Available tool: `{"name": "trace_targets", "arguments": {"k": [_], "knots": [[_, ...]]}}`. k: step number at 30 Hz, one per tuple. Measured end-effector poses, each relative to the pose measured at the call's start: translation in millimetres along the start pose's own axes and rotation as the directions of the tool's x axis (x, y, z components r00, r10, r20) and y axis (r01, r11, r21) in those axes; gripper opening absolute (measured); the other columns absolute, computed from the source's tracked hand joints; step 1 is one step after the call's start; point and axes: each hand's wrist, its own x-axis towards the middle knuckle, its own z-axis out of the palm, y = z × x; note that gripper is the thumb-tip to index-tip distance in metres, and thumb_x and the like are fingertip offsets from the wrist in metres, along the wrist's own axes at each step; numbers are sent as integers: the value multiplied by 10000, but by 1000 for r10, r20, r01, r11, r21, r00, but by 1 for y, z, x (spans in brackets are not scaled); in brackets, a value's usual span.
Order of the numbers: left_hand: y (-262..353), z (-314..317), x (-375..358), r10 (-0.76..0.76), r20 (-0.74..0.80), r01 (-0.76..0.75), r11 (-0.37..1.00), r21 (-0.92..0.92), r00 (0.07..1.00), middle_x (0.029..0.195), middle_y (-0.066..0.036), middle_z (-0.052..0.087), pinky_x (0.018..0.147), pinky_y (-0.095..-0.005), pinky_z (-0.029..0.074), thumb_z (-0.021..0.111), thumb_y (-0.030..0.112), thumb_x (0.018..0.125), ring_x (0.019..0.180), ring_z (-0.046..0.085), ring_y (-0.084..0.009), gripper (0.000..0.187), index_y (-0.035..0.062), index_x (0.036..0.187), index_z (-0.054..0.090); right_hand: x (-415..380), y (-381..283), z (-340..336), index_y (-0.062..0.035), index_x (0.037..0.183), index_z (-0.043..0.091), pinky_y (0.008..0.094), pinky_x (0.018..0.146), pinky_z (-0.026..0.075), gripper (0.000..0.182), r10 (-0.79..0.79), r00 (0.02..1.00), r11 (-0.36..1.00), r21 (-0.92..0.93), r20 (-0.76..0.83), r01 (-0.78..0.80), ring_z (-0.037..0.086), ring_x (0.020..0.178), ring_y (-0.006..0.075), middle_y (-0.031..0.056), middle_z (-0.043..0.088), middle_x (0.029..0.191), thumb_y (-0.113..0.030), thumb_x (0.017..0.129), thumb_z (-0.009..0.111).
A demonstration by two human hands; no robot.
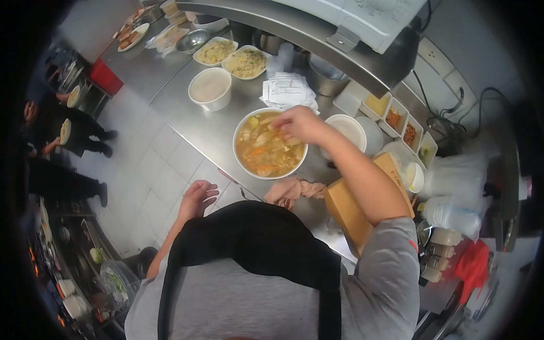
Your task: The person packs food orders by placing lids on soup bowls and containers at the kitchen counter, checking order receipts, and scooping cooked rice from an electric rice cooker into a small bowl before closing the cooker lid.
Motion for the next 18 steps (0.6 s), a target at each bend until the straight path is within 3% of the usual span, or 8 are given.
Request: {"name": "trace_targets", "arguments": {"k": [1, 3, 5, 9, 12, 14, 15, 18], "knots": [[-2, -3, 2, -9, -11, 9, 1000, 0, 1000, 1045, -77, 598, 817, -321, 455, 508, 207, 911, 936, 578, -168, 137, 98, 995, 511, 6, -4, 9, -36, 838, 685, 299, 639, 509, 129, 40, 999, 996, -76, 11, -39, 642, 732, 198, 143, 659, 803, -10, 771, 578], [-11, -13, 6, -24, -25, 24, 1000, 4, 999, 1056, -87, 593, 823, -331, 457, 508, 205, 911, 947, 577, -184, 153, 91, 1013, 508, 11, -8, 23, -54, 803, 685, 364, 636, 492, 157, -264, 959, 841, -511, -103, 177, 625, 680, 295, 180, 629, 710, -11, 730, 553], [-17, -19, 10, -49, -25, 49, 999, 12, 999, 1078, -99, 582, 833, -345, 458, 528, 204, 900, 967, 574, -207, 185, 95, 1047, 505, 13, -19, 28, -64, 796, 675, 400, 681, 477, 169, -257, 964, 789, -592, -75, 164, 598, 741, 361, 191, 614, 803, -29, 712, 533], [-16, -9, 16, -77, -21, 78, 996, 49, 997, 1062, -80, 587, 815, -355, 443, 564, 233, 875, 952, 571, -204, 214, 123, 1051, 509, -4, -21, 41, -59, 928, 627, 373, 842, 437, 274, -322, 947, 858, -420, 11, 297, 513, 1017, 346, 154, 545, 1075, 4, 661, 616], [-11, -5, 18, -50, -28, 52, 997, 65, 998, 1046, -79, 591, 799, -355, 447, 589, 244, 867, 932, 574, -202, 226, 121, 1040, 511, -59, -43, -4, -34, 994, 600, 382, 856, 436, 317, -358, 933, 864, -391, -37, 316, 514, 1031, 343, 160, 542, 1089, -23, 678, 630], [-6, -4, 17, -47, -80, 53, 996, 72, 996, 1014, -76, 598, 779, -352, 451, 592, 249, 868, 907, 579, -204, 207, 121, 1011, 512, -108, -45, -69, -15, 983, 602, 389, 828, 449, 270, -289, 956, 812, -541, -49, 218, 545, 994, 338, 165, 572, 1051, -49, 715, 616], [-8, -7, 18, -43, -107, 51, 996, 71, 993, 1011, -75, 600, 775, -350, 450, 590, 251, 870, 903, 579, -206, 204, 123, 1008, 512, -131, -32, -99, -29, 903, 637, 403, 733, 469, 210, -130, 971, 827, -563, -201, -5, 594, 864, 332, 168, 628, 848, -111, 711, 625], [-13, -13, 21, -36, -164, 45, 998, 53, 986, 1001, -79, 602, 735, -357, 473, 581, 258, 872, 886, 583, -214, 208, 125, 1019, 517, -187, 44, -188, 4, 802, 650, 426, 685, 472, 184, 27, 769, 631, -585, -639, -509, 593, 783, 384, 231, 613, 820, -160, 774, 571]]}}
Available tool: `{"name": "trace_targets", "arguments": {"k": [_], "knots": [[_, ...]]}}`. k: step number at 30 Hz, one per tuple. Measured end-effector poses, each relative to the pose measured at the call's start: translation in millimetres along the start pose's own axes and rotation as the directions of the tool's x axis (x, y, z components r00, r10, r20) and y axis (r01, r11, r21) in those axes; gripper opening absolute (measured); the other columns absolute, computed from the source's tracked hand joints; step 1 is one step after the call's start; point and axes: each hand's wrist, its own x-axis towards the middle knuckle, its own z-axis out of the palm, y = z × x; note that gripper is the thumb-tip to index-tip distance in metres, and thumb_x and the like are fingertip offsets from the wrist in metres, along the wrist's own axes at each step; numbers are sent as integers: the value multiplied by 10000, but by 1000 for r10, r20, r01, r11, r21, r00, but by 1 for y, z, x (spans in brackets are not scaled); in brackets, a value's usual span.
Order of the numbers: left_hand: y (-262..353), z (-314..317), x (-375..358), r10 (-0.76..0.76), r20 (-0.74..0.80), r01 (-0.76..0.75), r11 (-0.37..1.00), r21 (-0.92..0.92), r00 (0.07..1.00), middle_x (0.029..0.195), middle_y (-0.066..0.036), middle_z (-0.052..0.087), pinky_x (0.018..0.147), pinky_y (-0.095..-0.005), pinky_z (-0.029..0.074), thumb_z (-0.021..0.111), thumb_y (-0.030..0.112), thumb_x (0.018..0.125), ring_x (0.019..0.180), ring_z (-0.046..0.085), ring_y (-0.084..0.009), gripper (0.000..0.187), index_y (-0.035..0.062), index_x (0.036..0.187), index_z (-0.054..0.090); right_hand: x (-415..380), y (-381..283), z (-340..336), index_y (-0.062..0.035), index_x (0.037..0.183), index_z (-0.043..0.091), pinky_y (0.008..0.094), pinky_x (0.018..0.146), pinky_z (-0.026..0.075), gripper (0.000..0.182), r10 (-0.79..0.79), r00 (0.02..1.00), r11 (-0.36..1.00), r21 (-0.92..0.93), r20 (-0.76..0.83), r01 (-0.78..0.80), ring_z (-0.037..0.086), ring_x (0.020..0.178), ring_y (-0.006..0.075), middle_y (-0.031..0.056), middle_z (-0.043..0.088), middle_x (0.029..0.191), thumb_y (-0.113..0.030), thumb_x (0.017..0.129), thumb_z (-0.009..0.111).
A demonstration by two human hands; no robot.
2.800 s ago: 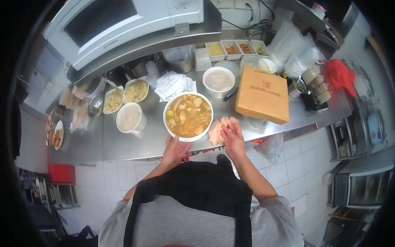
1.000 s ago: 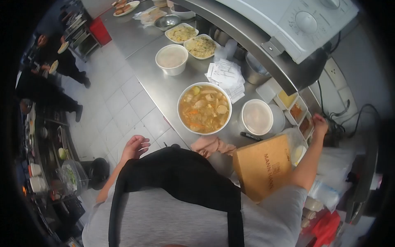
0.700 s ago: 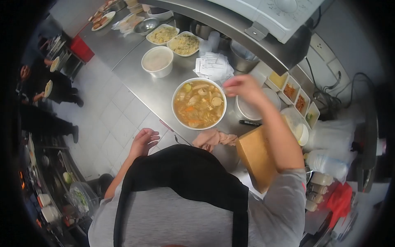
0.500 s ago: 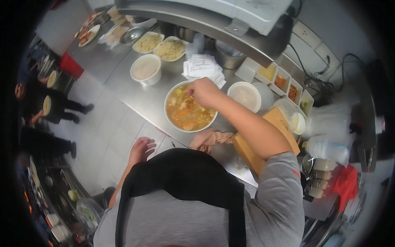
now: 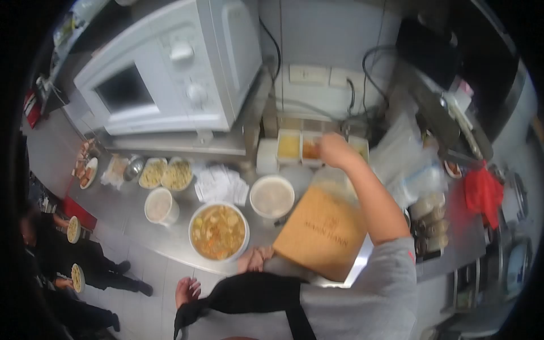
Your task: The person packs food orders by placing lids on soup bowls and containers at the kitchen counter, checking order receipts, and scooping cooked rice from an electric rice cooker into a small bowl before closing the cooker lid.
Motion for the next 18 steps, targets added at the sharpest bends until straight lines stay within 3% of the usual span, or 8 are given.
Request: {"name": "trace_targets", "arguments": {"k": [2, 3, 5, 6, 9, 12, 15, 18], "knots": [[2, 13, -8, 27, -12, -27, 1000, -6, 1000, 950, -76, 613, 685, -346, 488, 563, 231, 878, 823, 602, -210, 171, 121, 999, 513, 23, 105, 39, 17, 801, 663, 423, 714, 486, 225, 97, 994, 934, -350, 41, -76, 603, 831, 384, 225, 631, 897, -173, 792, 542], [2, 21, -12, 36, 2, -36, 999, -9, 999, 946, -77, 615, 678, -342, 489, 560, 226, 880, 815, 604, -207, 162, 120, 993, 513, 29, 158, 77, 7, 820, 674, 411, 763, 487, 233, 289, 957, 947, -156, 27, -281, 606, 888, 379, 219, 632, 964, -183, 776, 548], [3, 33, -17, 44, 22, -44, 999, -7, 999, 938, -77, 618, 663, -336, 492, 553, 217, 884, 797, 609, -201, 144, 119, 981, 512, 28, 193, 113, -20, 929, 676, 408, 818, 472, 263, 298, 915, 942, -237, 272, -237, 604, 952, 349, 209, 617, 1038, -167, 748, 553], [3, 38, -19, 47, 17, -47, 999, -17, 999, 929, -74, 622, 655, -327, 493, 546, 206, 888, 788, 613, -193, 125, 123, 975, 514, 61, 281, 207, -29, 939, 674, 404, 821, 471, 267, 333, 900, 921, -299, 280, -248, 605, 966, 331, 192, 626, 1028, -166, 746, 550], [-2, 46, -29, 75, -34, -76, 996, -34, 997, 916, -71, 627, 652, -323, 496, 543, 204, 888, 778, 619, -192, 121, 127, 976, 515, 38, 244, 180, -29, 943, 675, 395, 819, 477, 239, 369, 907, 895, -342, 202, -287, 605, 975, 323, 180, 632, 1024, -141, 770, 555], [-14, 40, -34, 80, -36, -83, 994, -67, 996, 914, -71, 629, 661, -322, 505, 531, 193, 892, 781, 624, -193, 117, 119, 980, 513, 35, 235, 181, -29, 944, 675, 378, 813, 482, 226, 577, 816, 817, -5, 27, -577, 606, 972, 316, 188, 630, 1027, -117, 805, 520], [-24, 31, -39, 82, -39, -84, 994, -73, 996, 942, -85, 621, 678, -324, 514, 522, 189, 895, 799, 623, -197, 124, 107, 987, 510, 46, 253, 207, -16, 892, 673, 386, 800, 480, 199, 586, 796, 811, 122, -153, -573, 619, 926, 314, 210, 643, 940, -115, 797, 529], [-26, 33, -48, 87, -56, -91, 992, -87, 995, 953, -88, 617, 681, -325, 515, 524, 195, 897, 804, 622, -199, 134, 100, 990, 508, 54, 264, 205, -11, 880, 670, 384, 808, 477, 190, 503, 863, 855, -122, -47, -504, 614, 933, 315, 206, 641, 944, -97, 786, 529]]}}
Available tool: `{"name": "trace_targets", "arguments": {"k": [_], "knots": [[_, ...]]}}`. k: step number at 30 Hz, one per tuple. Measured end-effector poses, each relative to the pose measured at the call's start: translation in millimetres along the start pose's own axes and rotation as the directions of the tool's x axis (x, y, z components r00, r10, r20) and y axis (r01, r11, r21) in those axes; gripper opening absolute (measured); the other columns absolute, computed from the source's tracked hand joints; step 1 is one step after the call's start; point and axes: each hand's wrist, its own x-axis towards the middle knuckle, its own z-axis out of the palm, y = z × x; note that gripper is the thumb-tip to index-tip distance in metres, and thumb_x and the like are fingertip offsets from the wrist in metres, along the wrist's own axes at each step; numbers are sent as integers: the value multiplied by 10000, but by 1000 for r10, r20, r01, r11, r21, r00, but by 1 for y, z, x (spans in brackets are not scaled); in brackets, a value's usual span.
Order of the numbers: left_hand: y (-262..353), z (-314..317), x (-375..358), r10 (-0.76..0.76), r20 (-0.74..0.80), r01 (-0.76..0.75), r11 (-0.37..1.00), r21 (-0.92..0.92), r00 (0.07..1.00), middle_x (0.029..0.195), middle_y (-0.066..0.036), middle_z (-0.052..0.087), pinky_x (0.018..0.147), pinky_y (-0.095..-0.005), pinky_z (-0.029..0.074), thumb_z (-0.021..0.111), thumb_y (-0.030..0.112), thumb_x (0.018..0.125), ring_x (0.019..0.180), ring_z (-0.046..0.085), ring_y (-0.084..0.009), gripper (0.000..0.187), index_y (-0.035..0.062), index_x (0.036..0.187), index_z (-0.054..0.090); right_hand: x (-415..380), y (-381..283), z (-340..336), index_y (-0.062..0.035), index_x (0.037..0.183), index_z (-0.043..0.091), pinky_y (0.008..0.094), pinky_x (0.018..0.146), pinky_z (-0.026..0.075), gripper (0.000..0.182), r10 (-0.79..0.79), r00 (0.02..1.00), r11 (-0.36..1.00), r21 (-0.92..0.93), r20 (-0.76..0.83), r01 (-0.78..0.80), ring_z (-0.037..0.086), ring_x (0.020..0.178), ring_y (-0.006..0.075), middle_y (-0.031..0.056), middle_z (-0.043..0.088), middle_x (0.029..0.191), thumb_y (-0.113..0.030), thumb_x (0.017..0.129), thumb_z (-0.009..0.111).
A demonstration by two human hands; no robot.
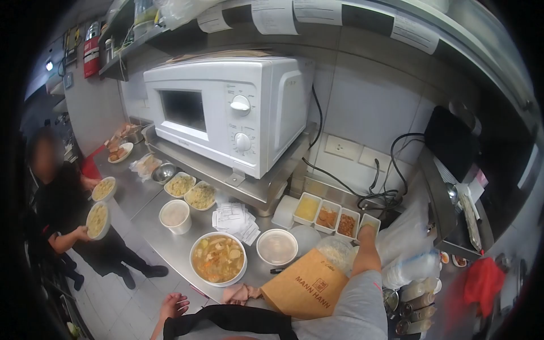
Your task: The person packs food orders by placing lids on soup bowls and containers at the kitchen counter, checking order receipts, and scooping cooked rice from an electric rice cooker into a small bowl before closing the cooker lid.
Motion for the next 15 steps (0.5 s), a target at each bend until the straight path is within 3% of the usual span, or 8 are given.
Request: {"name": "trace_targets", "arguments": {"k": [3, 6, 7, 8, 10, 11, 13, 15], "knots": [[1, -2, -7, 16, 3, -16, 1000, -18, 1000, 947, -82, 616, 678, -315, 511, 531, 204, 897, 801, 620, -194, 149, 97, 998, 508, 1, -6, -6, -19, 865, 672, 383, 805, 478, 180, 285, 937, 840, 524, -204, -142, 614, 928, 313, 182, 643, 954, -93, 762, 544], [-3, -9, -2, 28, 15, -27, 999, -22, 999, 932, -71, 616, 675, -296, 504, 542, 225, 897, 790, 615, -175, 181, 95, 1017, 508, 12, 13, -25, -22, 835, 673, 400, 783, 478, 166, -93, 954, 996, -38, -286, 86, 618, 901, 317, 178, 647, 926, -88, 738, 556], [-5, -13, -1, 25, 14, -25, 1000, -5, 1000, 927, -66, 617, 675, -290, 500, 546, 234, 897, 786, 613, -165, 195, 94, 1028, 508, 25, 22, -24, -28, 794, 668, 412, 755, 476, 140, -99, 950, 992, -106, -297, 71, 620, 860, 328, 189, 643, 873, -96, 733, 563], [-8, -18, 4, 55, 47, -54, 998, -28, 997, 926, -59, 619, 687, -288, 495, 547, 251, 900, 785, 609, -150, 219, 89, 1042, 508, 0, 7, -62, 51, 807, 633, 407, 783, 494, 151, -53, 938, 991, 98, -343, 92, 612, 904, 357, 264, 614, 924, -73, 734, 587], [-2, -14, 0, 57, 23, -57, 998, -32, 998, 945, -58, 614, 727, -292, 489, 546, 256, 903, 817, 600, -147, 233, 85, 1057, 510, 12, 7, -77, 20, 674, 636, 415, 640, 511, 168, -333, 852, 943, -136, -405, 304, 642, 675, 346, 219, 626, 687, -130, 736, 595], [-4, -19, 5, 51, 55, -49, 998, -31, 997, 970, -58, 610, 742, -293, 487, 545, 253, 903, 845, 593, -146, 233, 85, 1062, 517, -46, -38, -132, 12, 655, 629, 388, 565, 503, 165, -353, 862, 911, 74, -364, 405, 629, 595, 336, 224, 614, 657, -135, 723, 598], [6, -14, 5, 22, 90, -20, 1000, -21, 996, 1003, -50, 604, 768, -289, 474, 541, 242, 902, 883, 586, -145, 220, 93, 1063, 524, -112, -110, -182, 3, 675, 614, 281, 479, 451, 17, -272, 959, 758, 596, -79, 264, 579, 501, 170, 89, 615, 604, 14, 680, 626], [7, -17, 15, 22, 139, -15, 999, -50, 990, 997, -65, 607, 761, -298, 458, 562, 233, 882, 881, 591, -174, 210, 91, 1034, 532, -162, -167, -202, 6, 714, 605, 255, 486, 440, 75, -438, 885, 557, 820, 159, 128, 566, 532, 120, 45, 588, 639, 74, 691, 624]]}}
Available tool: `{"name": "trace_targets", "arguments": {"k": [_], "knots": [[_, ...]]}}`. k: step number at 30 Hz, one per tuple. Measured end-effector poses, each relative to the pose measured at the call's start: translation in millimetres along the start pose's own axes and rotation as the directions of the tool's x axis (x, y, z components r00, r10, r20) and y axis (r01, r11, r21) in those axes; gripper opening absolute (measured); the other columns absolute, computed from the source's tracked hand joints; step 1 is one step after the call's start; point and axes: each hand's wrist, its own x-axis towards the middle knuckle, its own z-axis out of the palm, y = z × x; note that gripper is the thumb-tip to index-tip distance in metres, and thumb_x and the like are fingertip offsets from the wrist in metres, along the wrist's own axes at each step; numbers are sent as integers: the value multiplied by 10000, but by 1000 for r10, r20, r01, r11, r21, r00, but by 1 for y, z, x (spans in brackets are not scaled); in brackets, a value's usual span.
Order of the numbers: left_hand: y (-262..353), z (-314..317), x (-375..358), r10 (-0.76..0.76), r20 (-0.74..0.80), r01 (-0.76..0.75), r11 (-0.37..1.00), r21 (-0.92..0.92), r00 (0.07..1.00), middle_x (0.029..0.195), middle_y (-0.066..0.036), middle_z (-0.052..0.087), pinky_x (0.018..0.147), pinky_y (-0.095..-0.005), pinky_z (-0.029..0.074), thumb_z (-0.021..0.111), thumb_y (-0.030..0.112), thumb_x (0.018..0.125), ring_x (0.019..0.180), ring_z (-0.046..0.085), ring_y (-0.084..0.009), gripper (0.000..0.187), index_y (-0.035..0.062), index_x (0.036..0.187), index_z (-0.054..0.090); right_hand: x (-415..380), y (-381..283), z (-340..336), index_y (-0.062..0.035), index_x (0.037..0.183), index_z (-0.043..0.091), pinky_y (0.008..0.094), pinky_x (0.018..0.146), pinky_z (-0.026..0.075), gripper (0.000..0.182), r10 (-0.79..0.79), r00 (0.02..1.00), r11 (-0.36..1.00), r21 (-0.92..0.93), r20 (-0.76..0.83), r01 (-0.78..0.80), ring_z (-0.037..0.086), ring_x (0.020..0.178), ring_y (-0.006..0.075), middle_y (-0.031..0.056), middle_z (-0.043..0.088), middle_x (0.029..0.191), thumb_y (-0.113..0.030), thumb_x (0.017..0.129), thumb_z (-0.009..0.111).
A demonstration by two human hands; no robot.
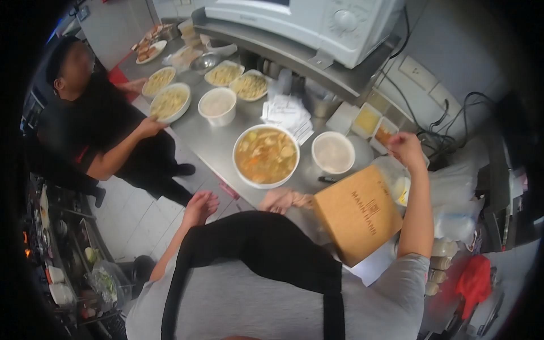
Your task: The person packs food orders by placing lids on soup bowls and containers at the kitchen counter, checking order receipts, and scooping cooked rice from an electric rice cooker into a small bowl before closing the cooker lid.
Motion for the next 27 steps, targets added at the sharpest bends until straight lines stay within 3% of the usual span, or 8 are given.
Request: {"name": "trace_targets", "arguments": {"k": [1, 5, 7, 10, 17, 20, 26, 27], "knots": [[4, 1, 1, -13, 17, 13, 1000, 1, 1000, 1003, -63, 606, 770, -298, 453, 561, 233, 884, 887, 588, -173, 208, 93, 1034, 532, -11, -27, 27, 10, 741, 617, 248, 521, 447, 63, -116, 981, 991, -52, 154, 125, 577, 567, 121, 50, 598, 662, 58, 705, 636], [22, 1, 11, -41, 106, 40, 999, 13, 993, 1015, -59, 602, 797, -300, 441, 555, 235, 888, 908, 579, -169, 199, 101, 1033, 532, -30, -84, 141, 7, 774, 647, 259, 552, 465, 83, -179, 888, 939, -196, 423, 282, 595, 591, 109, 45, 631, 667, 28, 694, 636], [28, -5, 19, -54, 156, 51, 999, 19, 986, 1018, -55, 602, 809, -306, 437, 550, 234, 892, 920, 573, -169, 192, 102, 1030, 531, -38, -105, 185, 3, 748, 648, 257, 553, 471, 72, -205, 856, 918, -210, 475, 336, 599, 582, 104, 48, 635, 652, 30, 683, 631], [37, -15, 30, -68, 218, 64, 998, 25, 974, 1018, -50, 601, 816, -316, 433, 551, 239, 893, 925, 567, -168, 190, 106, 1027, 531, -42, -125, 219, 3, 730, 649, 254, 543, 468, 57, -151, 850, 938, -198, 505, 284, 596, 561, 108, 60, 631, 635, 25, 679, 637], [47, -32, 57, -161, 254, 139, 985, 101, 954, 1032, -31, 583, 843, -318, 411, 566, 296, 881, 951, 550, -159, 238, 131, 1047, 521, -53, -123, 219, 33, 708, 626, 242, 555, 456, 55, -14, 916, 969, -219, 401, 111, 557, 568, 100, 54, 598, 622, 80, 680, 621], [50, -35, 67, -149, 316, 126, 988, 91, 937, 1033, -29, 583, 833, -316, 414, 562, 289, 883, 956, 552, -154, 229, 131, 1043, 519, -48, -119, 221, -3, 753, 662, 269, 570, 478, 65, -24, 923, 959, -251, 383, 129, 610, 588, 140, 90, 639, 660, 5, 692, 640], [58, -25, 76, -122, 349, 101, 992, 79, 929, 999, -39, 595, 827, -321, 426, 546, 270, 892, 910, 575, -155, 218, 110, 1035, 512, -37, -109, 273, -77, 865, 700, 346, 676, 497, 174, -323, 879, 737, -490, 350, 466, 629, 733, 315, 182, 652, 822, -45, 719, 611], [61, -23, 78, -109, 349, 90, 993, 70, 931, 992, -42, 597, 822, -320, 430, 546, 265, 892, 896, 580, -157, 218, 105, 1036, 511, -35, -114, 275, -64, 821, 691, 368, 678, 496, 166, -287, 900, 727, -538, 327, 427, 624, 737, 327, 186, 650, 807, -15, 705, 583]]}}
